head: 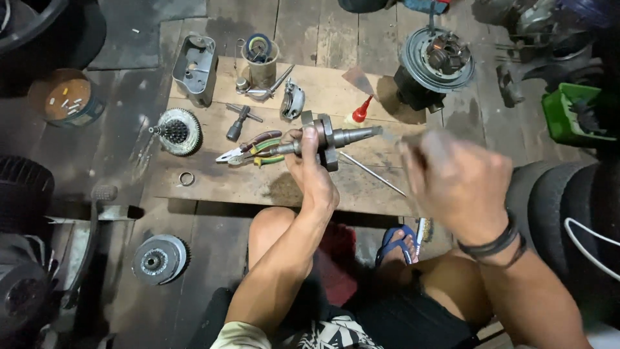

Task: Cleaning a motorcycle crankshaft by scraping off residue with a small tool and wiping it down with a cloth.

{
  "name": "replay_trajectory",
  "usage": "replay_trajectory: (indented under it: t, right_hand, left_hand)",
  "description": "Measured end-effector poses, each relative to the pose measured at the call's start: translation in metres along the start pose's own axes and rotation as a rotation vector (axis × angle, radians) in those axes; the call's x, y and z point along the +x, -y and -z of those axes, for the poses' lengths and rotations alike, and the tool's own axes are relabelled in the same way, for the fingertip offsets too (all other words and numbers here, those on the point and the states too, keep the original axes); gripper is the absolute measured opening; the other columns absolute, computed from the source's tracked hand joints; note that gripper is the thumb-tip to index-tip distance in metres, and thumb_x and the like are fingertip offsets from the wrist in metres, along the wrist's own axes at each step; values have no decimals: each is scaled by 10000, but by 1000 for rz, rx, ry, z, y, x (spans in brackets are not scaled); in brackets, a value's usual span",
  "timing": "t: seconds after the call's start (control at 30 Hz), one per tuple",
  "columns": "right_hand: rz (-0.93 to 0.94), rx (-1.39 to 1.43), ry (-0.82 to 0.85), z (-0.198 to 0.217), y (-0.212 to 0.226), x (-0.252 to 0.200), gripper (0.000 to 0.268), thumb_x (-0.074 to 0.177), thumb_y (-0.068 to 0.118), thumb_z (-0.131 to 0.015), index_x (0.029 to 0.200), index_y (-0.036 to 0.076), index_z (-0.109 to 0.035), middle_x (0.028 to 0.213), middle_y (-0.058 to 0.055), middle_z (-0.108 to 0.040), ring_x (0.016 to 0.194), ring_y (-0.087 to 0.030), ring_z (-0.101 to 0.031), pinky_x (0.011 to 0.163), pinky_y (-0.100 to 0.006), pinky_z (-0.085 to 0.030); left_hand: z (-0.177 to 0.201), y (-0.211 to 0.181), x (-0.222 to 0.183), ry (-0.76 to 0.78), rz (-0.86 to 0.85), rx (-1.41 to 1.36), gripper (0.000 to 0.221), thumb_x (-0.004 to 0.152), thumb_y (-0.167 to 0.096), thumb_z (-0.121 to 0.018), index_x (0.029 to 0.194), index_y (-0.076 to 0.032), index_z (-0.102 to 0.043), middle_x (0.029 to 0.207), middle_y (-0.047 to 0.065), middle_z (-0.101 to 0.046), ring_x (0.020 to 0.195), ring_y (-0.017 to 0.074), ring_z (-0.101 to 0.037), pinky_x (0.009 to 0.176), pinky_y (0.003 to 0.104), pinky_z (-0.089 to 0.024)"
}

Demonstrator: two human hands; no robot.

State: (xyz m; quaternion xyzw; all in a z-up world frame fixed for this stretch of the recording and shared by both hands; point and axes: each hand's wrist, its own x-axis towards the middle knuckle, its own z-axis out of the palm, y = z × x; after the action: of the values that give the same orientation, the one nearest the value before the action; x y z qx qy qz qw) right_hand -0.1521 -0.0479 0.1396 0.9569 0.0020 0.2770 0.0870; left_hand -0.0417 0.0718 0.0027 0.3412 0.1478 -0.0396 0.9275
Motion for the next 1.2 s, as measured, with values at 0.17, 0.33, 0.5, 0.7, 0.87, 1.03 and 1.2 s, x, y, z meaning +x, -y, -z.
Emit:
replay_trajectory:
  t: [0.17, 0.33, 0.5, 0.7, 0.87, 1.03, 1.2]
  right_hand:
    - [83, -31, 120, -44, 20, -14, 247, 967, 310, -708, 785, 181, -603, 550, -17, -505, 406, -225, -478, 424, -379, -415]
    - [78, -21, 67, -23, -13, -12, 327, 1010, 263, -625, 706, 167, -551, 489, -48, -448, 440, -314, -549, 453, -397, -471]
    - [22, -103, 260, -64, 11, -28, 504, 948, 449, -689, 523, 201, -581, 406, -1, -529, 401, -240, -618, 459, -420, -525]
    - [24, -127, 16, -14, -31, -10, 311, 1037, 388, -730, 794, 234, -614, 581, 23, -454, 585, -201, -630, 541, -309, -493]
    - [175, -143, 56, -69, -2, -39, 371, 899, 241, -717, 591, 205, -514, 482, 45, -432, 433, -167, -496, 451, -291, -421]
    - [205, -148, -82, -29, -32, -3, 374, 1035, 269, -662, 679, 180, -586, 516, 3, -428, 439, -192, -453, 478, -318, -419]
    - [176, 10, 184, -104, -12, -64, 297, 831, 335, -680, 579, 234, -559, 412, 50, -476, 348, -217, -567, 354, -403, -439]
  left_hand:
    - [-9, 5, 4, -28, -87, 15, 314, 908, -260, -722, 1136, -146, -538, 983, 27, -531, 892, 137, -527, 787, 277, -427]
    - [-14, 10, 3, -134, -54, 87, 304, 891, -295, -756, 1086, -193, -547, 900, 7, -486, 818, 142, -516, 610, 258, -442]
    - [-21, 19, -4, -120, 7, 136, 346, 884, -291, -757, 1132, -197, -535, 923, 8, -472, 834, 151, -502, 628, 278, -448]
    - [-13, 34, 9, -163, 40, 117, 320, 869, -335, -774, 1063, -197, -560, 895, 15, -522, 797, 146, -542, 579, 267, -410]
    - [-16, 36, 12, -186, 68, 96, 303, 874, -338, -766, 1039, -199, -553, 893, 30, -527, 799, 164, -532, 571, 281, -403]
    - [-14, 43, 19, -204, 67, 82, 311, 862, -345, -779, 1029, -199, -561, 898, 43, -552, 816, 164, -536, 588, 270, -422]
    - [-23, 21, 7, -235, 151, 76, 369, 839, -460, -764, 1010, -229, -532, 884, 25, -556, 778, 155, -516, 537, 289, -359]
